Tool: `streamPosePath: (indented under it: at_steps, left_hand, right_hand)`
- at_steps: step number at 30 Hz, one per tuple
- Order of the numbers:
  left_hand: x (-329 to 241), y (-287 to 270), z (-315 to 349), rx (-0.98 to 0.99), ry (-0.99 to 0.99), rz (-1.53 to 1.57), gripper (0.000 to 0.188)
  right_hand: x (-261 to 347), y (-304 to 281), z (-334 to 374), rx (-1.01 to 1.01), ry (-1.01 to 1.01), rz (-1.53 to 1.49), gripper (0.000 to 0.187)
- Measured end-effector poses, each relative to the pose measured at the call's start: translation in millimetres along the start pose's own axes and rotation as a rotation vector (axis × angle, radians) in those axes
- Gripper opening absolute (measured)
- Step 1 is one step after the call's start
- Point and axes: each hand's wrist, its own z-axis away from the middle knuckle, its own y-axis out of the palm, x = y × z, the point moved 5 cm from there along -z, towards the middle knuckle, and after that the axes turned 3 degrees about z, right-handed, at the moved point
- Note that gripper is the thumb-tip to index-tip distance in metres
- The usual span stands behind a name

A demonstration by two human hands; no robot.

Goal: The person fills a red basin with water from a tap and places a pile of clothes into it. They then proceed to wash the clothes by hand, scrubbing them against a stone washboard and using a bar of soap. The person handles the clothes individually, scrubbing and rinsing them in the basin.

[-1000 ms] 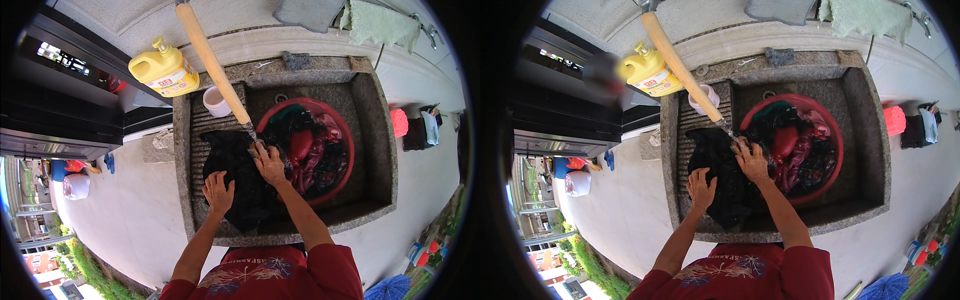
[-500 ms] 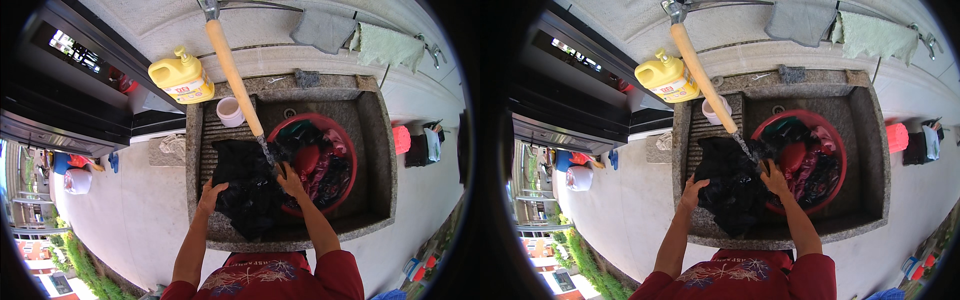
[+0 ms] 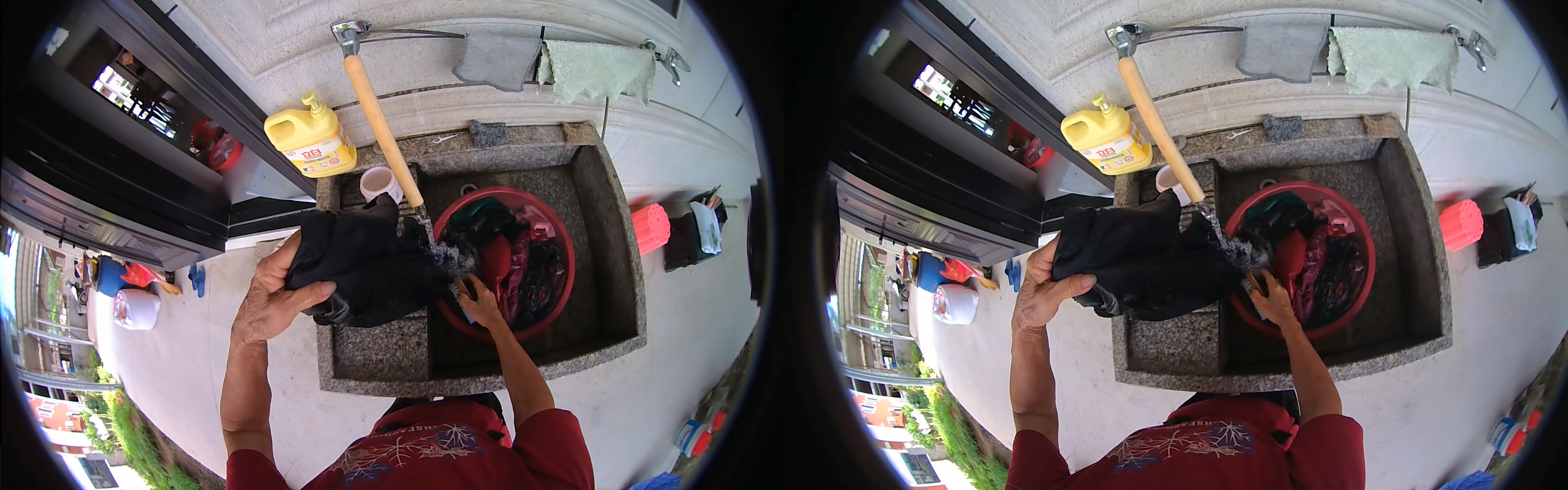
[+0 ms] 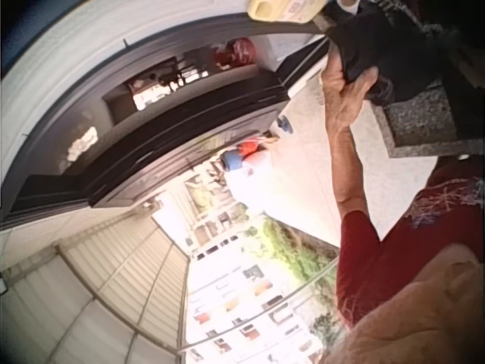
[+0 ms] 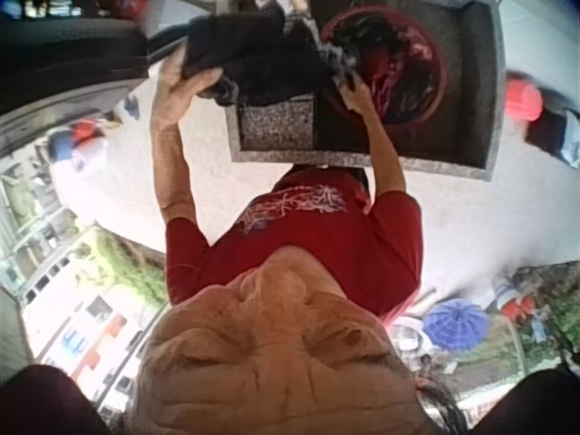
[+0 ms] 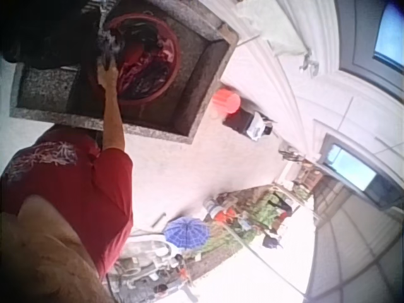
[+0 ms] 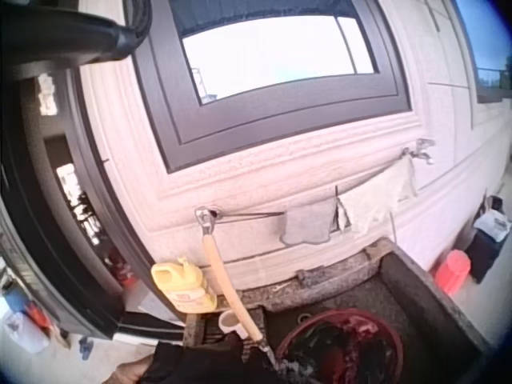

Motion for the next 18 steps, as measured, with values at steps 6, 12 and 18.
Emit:
streamPosePath:
  at_steps: [6, 12, 18]
  left_hand:
    - [27.2, 73.6, 56.2, 0.22, 0.433, -0.93, 0.036]
    - [221.5, 121.4, 99.1, 0.442, 0.208, -1.227, 0.059]
    - [238.1, 136.9, 117.7, 0.485, 0.164, -1.162, 0.056]
  right_hand:
    - [4.8, -4.8, -1.8, -0.102, 0.138, -0.225, 0.057]
    - [7.5, -8.1, -21.3, -0.148, 0.238, -0.932, 0.049]
    - [166.7, 0.1, 18.7, -0.048, -0.464, 0.141, 0.053]
